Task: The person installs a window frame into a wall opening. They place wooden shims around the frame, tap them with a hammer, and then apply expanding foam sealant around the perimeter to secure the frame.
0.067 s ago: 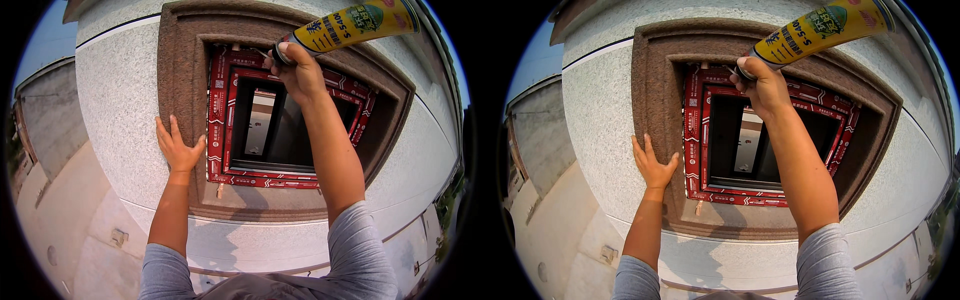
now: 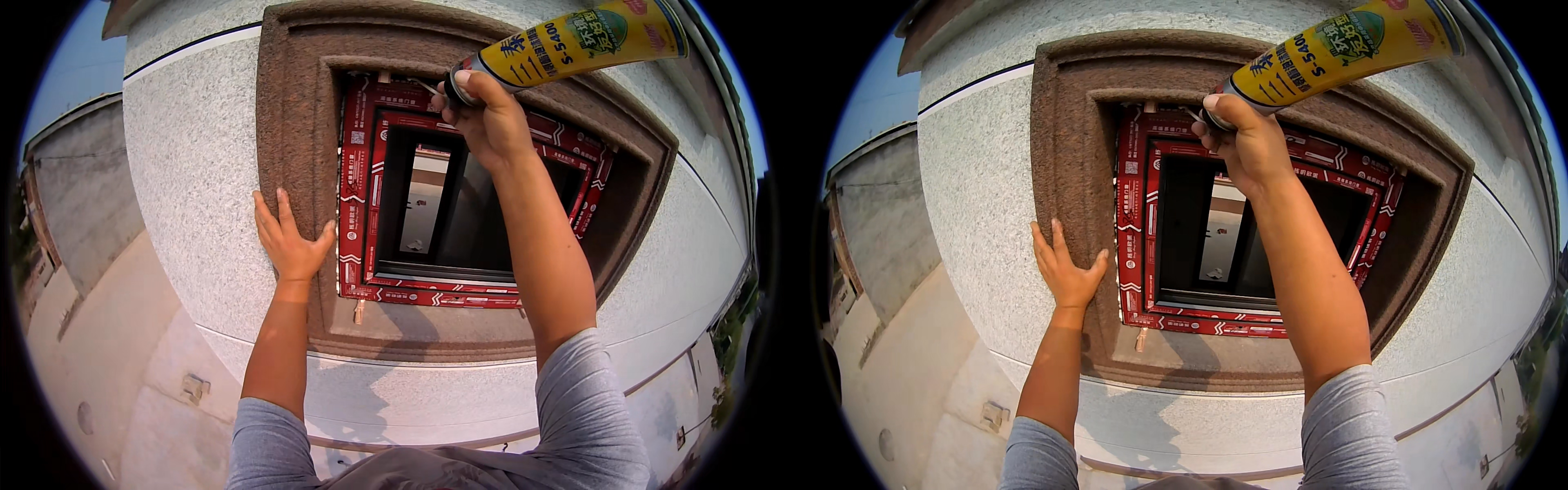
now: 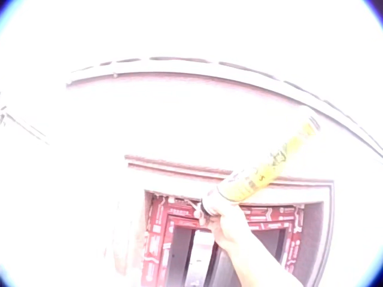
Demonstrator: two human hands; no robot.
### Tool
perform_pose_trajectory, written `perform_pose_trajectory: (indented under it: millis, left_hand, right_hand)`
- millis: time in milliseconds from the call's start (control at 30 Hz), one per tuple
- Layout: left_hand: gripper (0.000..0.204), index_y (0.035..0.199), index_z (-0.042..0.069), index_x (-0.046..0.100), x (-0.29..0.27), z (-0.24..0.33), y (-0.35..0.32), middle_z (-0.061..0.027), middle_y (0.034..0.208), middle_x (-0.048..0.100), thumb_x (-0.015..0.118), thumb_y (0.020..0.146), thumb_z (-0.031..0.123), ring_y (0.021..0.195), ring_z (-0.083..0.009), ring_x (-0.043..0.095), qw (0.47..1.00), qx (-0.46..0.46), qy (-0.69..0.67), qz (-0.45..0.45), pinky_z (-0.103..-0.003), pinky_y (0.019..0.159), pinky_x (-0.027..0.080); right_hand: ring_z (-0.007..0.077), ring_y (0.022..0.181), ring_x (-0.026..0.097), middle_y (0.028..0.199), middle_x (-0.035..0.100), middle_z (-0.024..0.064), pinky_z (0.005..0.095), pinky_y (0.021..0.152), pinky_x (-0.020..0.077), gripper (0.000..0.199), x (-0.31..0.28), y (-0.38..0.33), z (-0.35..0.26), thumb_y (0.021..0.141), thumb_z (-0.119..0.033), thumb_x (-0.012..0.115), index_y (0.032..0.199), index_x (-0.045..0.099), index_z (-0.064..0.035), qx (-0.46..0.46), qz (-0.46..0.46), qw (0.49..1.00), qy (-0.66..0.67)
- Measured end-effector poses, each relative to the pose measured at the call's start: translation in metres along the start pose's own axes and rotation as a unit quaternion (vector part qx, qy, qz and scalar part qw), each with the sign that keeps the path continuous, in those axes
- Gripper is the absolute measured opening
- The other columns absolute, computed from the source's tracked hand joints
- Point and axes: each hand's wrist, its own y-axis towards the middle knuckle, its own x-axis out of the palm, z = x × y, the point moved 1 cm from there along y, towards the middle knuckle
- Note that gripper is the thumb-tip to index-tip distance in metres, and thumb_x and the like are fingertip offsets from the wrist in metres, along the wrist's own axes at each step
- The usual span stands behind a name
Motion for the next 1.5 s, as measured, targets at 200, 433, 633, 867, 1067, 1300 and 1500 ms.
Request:
perform_pose_trajectory:
  millis: [200,433,633,867,1067,1300,1500]
  left_hand:
    - [0.114,0.167,0.008,0.041,-0.001,0.001,0.0,-0.0375,0.171,0.026,0.093,0.072,0.043,0.153,-0.0585,0.035,1.0,-0.001,0.003,-0.003,-0.068,0.122,0.035]
    - [0.114,0.168,0.007,0.04,-0.001,0.001,0.0,-0.0368,0.173,0.023,0.094,0.074,0.041,0.156,-0.0574,0.031,1.0,-0.008,0.001,-0.008,-0.067,0.124,0.032]
    - [0.116,0.169,0.009,0.038,0.001,0.001,0.0,-0.0354,0.173,0.024,0.094,0.073,0.045,0.155,-0.0566,0.032,1.0,-0.011,0.008,-0.017,-0.068,0.124,0.033]
    - [0.116,0.168,0.01,0.039,-0.001,-0.001,-0.001,-0.0356,0.173,0.024,0.094,0.073,0.045,0.155,-0.0565,0.032,1.0,-0.009,0.012,-0.012,-0.068,0.124,0.033]
    - [0.115,0.168,0.01,0.039,0.0,0.002,0.0,-0.0357,0.173,0.024,0.094,0.073,0.044,0.155,-0.0564,0.033,1.0,-0.008,0.003,-0.011,-0.068,0.124,0.033]
    - [0.118,0.169,0.011,0.036,-0.001,0.0,-0.001,-0.0352,0.173,0.023,0.095,0.072,0.043,0.156,-0.0561,0.032,1.0,-0.006,0.012,-0.015,-0.068,0.124,0.033]
    - [0.117,0.169,0.011,0.035,0.001,0.0,-0.001,-0.0354,0.173,0.022,0.094,0.073,0.043,0.157,-0.0558,0.03,1.0,-0.008,0.012,-0.022,-0.068,0.124,0.033]
  right_hand:
    - [0.0234,0.085,0.073,0.099,0.07,0.0066,0.0337,0.072,0.0569,0.028,-0.015,-0.02,-0.022,0.091,-0.019,0.082,0.109,0.064,-0.0067,-0.015,0.032,0.999,-0.027]
    - [0.0232,0.083,0.073,0.096,0.071,0.0082,0.033,0.066,0.0553,0.028,-0.013,-0.02,-0.025,0.091,-0.021,0.082,0.108,0.066,-0.0055,-0.026,0.057,0.997,-0.05]
    - [0.0215,0.079,0.072,0.095,0.069,0.0064,0.033,0.065,0.0556,0.029,-0.015,-0.018,-0.023,0.09,-0.02,0.083,0.108,0.065,-0.0064,-0.01,0.063,0.997,-0.048]
    - [0.0199,0.08,0.072,0.097,0.067,0.004,0.033,0.067,0.0566,0.03,-0.026,-0.03,-0.038,0.09,-0.019,0.084,0.11,0.063,-0.0089,-0.021,0.053,0.998,-0.041]
    - [0.0214,0.079,0.072,0.095,0.067,0.0051,0.0337,0.065,0.0559,0.03,-0.047,-0.035,-0.053,0.091,-0.02,0.083,0.11,0.062,-0.0093,-0.015,0.095,0.994,-0.06]
    - [0.0223,0.079,0.071,0.093,0.067,0.0061,0.034,0.064,0.0553,0.032,-0.045,-0.03,-0.045,0.09,-0.02,0.083,0.11,0.061,-0.0087,0.001,0.096,0.994,-0.05]
    - [0.0225,0.081,0.072,0.095,0.067,0.0056,0.0354,0.069,0.0567,0.03,-0.051,-0.03,-0.05,0.091,-0.019,0.083,0.11,0.061,-0.0093,-0.014,0.095,0.994,-0.047]
